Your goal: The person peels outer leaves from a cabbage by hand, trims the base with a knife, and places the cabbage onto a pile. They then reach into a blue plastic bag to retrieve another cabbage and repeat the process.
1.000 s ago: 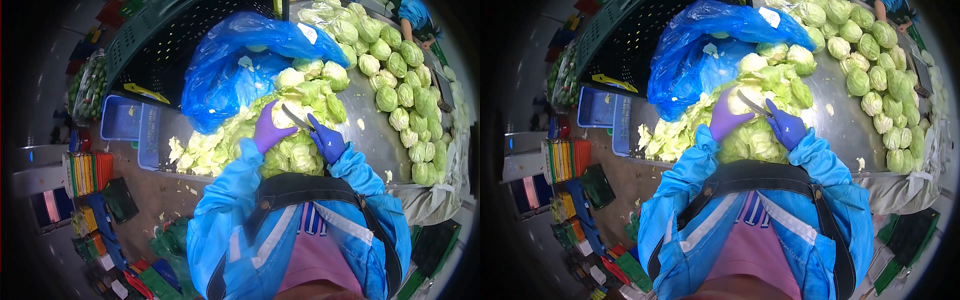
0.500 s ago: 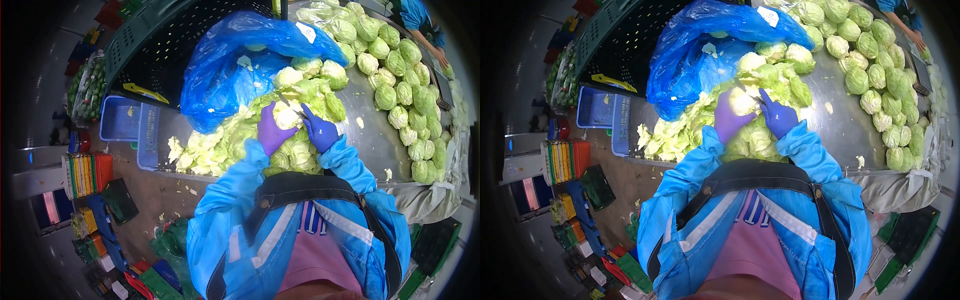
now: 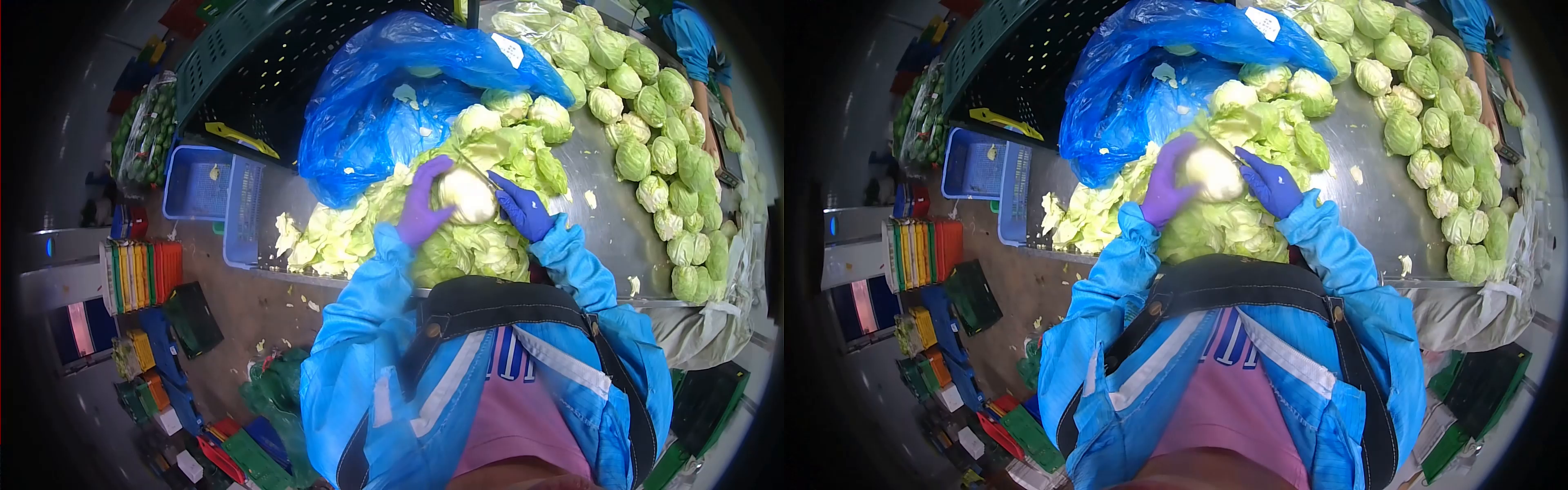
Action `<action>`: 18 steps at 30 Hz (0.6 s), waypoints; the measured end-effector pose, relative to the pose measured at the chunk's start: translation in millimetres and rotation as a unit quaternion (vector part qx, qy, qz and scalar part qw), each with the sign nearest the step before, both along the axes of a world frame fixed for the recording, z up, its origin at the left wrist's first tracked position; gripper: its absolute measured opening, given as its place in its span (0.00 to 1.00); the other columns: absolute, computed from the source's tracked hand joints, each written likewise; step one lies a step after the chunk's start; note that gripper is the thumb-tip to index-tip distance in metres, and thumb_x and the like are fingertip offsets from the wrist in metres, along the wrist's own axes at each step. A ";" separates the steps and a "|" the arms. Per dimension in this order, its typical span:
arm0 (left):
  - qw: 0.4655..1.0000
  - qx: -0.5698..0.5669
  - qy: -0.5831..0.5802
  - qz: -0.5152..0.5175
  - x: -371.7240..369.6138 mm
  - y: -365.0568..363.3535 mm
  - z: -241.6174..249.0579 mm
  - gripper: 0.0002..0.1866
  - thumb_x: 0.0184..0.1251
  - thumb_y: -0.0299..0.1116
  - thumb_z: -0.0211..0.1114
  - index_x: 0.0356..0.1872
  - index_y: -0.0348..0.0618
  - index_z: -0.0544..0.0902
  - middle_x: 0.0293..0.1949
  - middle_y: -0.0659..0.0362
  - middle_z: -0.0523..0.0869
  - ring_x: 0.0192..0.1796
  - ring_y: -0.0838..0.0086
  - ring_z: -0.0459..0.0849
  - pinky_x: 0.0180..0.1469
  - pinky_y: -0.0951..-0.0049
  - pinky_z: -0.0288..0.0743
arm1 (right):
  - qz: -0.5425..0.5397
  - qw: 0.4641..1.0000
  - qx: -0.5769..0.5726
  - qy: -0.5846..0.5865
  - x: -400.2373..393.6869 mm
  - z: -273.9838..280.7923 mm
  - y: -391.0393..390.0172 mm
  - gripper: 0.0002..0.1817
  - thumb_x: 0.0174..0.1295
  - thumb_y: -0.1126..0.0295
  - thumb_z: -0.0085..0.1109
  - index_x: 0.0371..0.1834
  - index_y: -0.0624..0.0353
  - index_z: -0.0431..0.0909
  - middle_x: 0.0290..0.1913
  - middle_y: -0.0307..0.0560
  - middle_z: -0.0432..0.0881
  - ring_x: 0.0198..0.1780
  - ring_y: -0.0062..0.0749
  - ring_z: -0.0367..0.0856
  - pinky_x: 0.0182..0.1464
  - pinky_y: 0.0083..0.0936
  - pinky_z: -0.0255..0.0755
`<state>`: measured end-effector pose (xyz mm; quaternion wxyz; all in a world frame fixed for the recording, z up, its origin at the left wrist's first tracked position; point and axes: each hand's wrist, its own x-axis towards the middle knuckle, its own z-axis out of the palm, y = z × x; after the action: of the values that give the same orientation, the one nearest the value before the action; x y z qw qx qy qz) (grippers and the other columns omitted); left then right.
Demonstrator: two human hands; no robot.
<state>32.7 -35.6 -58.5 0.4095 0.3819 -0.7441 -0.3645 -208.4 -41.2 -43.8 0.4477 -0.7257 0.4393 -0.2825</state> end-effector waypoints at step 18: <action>0.970 0.075 0.009 0.233 -36.2 19.9 -9.1 0.55 0.32 0.47 0.82 0.63 0.33 0.61 0.57 0.45 0.71 0.60 0.58 0.71 0.60 0.62 0.67 | -0.079 0.973 -0.083 0.200 35.1 -1.5 17.9 0.28 0.68 0.59 0.46 0.71 0.49 0.56 0.27 0.55 0.80 0.26 0.51 0.78 0.30 0.43 0.70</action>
<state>-3.4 -15.7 -67.6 0.4595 0.5712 -0.6016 -0.3173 -173.2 -23.3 -45.2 0.2654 -0.7653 0.5506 -0.2018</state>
